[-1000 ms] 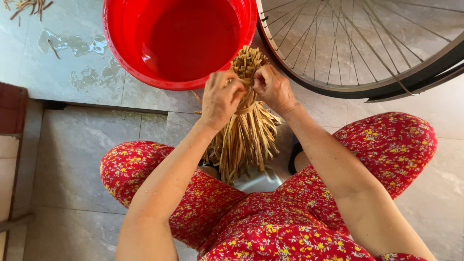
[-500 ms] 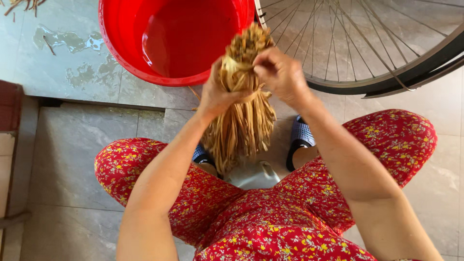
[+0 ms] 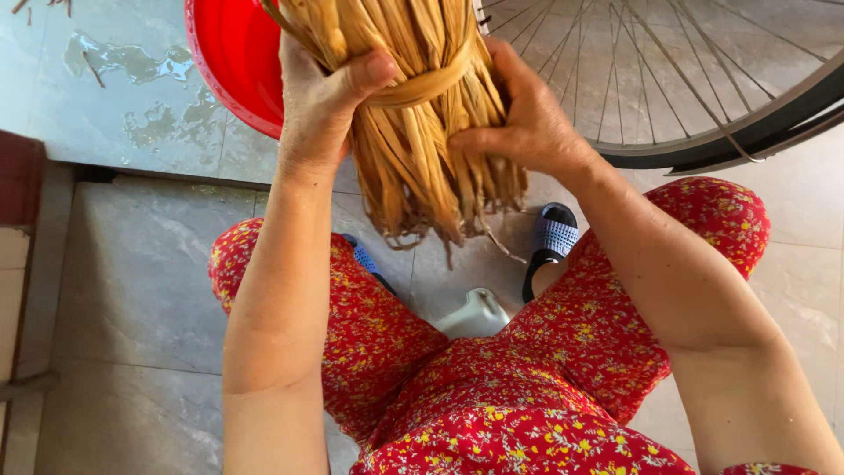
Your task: The person washes dried plant strips in a red basin filled with water, repeatedly submerging and wringing them by hand. They then gather the wet strips into a bundle and tie them together before moving toward a sink.
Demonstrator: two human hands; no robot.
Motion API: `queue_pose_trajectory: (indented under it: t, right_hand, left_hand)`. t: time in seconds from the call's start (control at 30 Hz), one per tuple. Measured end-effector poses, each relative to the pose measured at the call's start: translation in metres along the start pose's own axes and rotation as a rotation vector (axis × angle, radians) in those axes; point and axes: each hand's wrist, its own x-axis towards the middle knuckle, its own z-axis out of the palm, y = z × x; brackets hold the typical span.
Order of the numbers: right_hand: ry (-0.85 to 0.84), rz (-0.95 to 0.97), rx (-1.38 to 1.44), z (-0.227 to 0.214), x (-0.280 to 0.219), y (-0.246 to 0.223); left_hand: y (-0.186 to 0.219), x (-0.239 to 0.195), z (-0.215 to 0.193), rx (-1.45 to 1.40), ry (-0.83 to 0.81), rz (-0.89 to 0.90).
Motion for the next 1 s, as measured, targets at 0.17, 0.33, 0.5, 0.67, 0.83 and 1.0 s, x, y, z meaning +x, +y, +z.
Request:
queue_pose_trajectory:
  t: [0.17,0.33,0.5,0.67,0.83,1.0]
  right_hand:
    - [0.062,-0.014,0.147,-0.015,0.009,-0.005]
    - [0.099,-0.046,0.377,-0.024,0.019,-0.013]
    - [0.078,-0.077,0.390,-0.024,0.024,-0.021]
    - [-0.063,-0.160,0.276,-0.029,0.024,-0.025]
    - [-0.080,-0.267,-0.092,0.005,0.031,-0.012]
    - [0.049,-0.043,0.057,0.016,0.033,0.016]
  left_hand:
    - [-0.020,0.005,-0.031,0.099,-0.217,0.032]
    - [-0.050,-0.004,-0.030,0.179,-0.305,-0.032]
    - [-0.048,0.003,-0.011,0.078,-0.061,0.056]
    - [-0.018,0.007,-0.031,0.050,0.241,0.126]
    - [0.011,0.010,-0.059,-0.138,0.290,0.268]
    - [0.010,0.009,-0.070,-0.302,0.309,0.126]
